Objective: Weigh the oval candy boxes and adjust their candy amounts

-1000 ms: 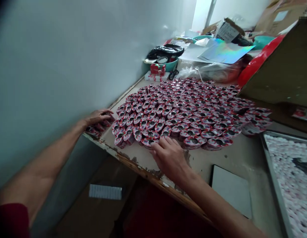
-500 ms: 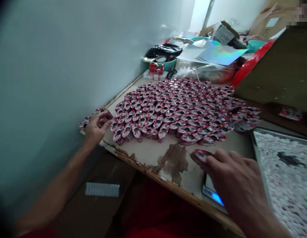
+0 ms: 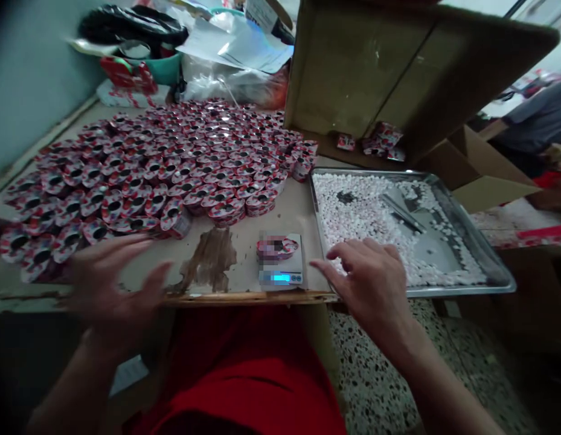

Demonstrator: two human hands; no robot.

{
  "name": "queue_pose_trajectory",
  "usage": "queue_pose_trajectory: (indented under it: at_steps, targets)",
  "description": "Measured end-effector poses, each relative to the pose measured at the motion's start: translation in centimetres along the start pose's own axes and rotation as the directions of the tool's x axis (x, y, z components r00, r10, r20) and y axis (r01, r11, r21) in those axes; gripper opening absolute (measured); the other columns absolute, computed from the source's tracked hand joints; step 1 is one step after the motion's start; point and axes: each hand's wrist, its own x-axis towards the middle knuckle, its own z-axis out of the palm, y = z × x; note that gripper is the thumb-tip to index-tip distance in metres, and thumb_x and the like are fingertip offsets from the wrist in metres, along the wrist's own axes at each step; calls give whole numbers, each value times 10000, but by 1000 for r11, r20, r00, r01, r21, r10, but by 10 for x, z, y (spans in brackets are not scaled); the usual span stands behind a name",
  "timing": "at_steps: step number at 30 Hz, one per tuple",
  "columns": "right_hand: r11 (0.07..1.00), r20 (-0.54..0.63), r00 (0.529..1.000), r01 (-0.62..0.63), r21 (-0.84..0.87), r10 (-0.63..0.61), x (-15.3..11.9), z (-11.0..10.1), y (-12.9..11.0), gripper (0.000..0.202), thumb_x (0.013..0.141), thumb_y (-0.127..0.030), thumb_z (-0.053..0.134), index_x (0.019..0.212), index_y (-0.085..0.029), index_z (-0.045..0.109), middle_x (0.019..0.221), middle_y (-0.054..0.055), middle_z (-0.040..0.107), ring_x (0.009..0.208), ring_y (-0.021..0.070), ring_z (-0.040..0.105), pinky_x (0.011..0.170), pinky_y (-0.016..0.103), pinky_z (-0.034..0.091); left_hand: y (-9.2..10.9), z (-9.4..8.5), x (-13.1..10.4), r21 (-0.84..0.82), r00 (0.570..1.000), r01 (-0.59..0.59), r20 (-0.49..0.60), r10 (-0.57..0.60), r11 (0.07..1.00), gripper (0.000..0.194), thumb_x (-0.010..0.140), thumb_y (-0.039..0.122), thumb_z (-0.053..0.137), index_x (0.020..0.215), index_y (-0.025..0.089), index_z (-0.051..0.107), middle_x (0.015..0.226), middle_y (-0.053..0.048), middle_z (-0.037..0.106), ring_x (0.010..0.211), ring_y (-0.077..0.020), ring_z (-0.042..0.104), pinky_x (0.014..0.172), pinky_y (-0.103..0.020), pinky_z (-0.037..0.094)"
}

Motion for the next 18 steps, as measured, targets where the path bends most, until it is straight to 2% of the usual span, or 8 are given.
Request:
queue_pose_trajectory:
  at_steps: [1,2,4,6,8,10,14,18]
  targets:
    - [998,10,998,-63,26,63,-8,0,15,568,1117,-680,520,850,-226,734,756,43,682,728,259,600,729,406,347,21,18,16,19,994,-94,-54,95,995,489,934,324,808,1382,319,612,1263,-82,721,1224,-309,680,1098,-530,547]
    - [989,21,991,-132,65,131,-17,2,29,578,1106,-699,526,839,-232,738,733,37,673,689,248,591,702,396,351,38,36,31,1,990,-129,-49,129,992,528,925,329,825,1402,305,600,1268,-82,723,1206,-297,686,1099,-503,553]
    - [944,15,960,-278,176,280,-32,6,52,521,1059,-704,615,856,-244,752,728,27,668,646,235,582,657,377,374,60,63,55,-65,991,-131,30,133,989,626,914,423,835,1459,273,565,1334,-100,708,1234,-298,674,1116,-477,548]
    - [888,-63,911,-380,260,408,-44,8,71,429,1022,-661,700,907,-253,759,786,37,686,676,248,599,667,380,422,70,77,69,-100,987,-79,133,91,992,693,912,507,818,1496,257,542,1412,-114,680,1303,-308,638,1160,-478,518]
    - [878,-149,879,-412,245,453,-52,8,88,368,1027,-613,709,974,-252,759,866,71,699,767,291,624,758,422,467,74,82,73,-105,980,-43,189,63,994,660,922,514,803,1480,257,564,1417,-102,685,1319,-302,628,1184,-475,497]
    - [902,-162,891,-400,163,424,-53,10,107,369,1036,-601,683,1060,-241,761,933,116,698,858,344,636,849,479,470,80,82,73,-118,978,2,209,22,993,602,929,481,801,1446,253,592,1385,-88,704,1297,-290,642,1177,-463,499]
    - [960,21,961,-276,56,275,-39,31,143,448,1018,-612,666,1220,-224,758,1104,187,693,1014,428,630,915,539,456,95,80,73,-94,981,75,183,-57,993,560,927,409,813,1421,244,609,1372,-85,710,1282,-282,649,1165,-457,500]
    - [980,159,970,-193,49,184,-22,53,159,427,1010,-582,674,1261,-244,746,1148,163,700,1046,421,620,898,519,479,105,81,70,-29,982,55,185,-49,998,591,899,375,844,1418,237,595,1393,-101,690,1308,-302,628,1191,-490,476]
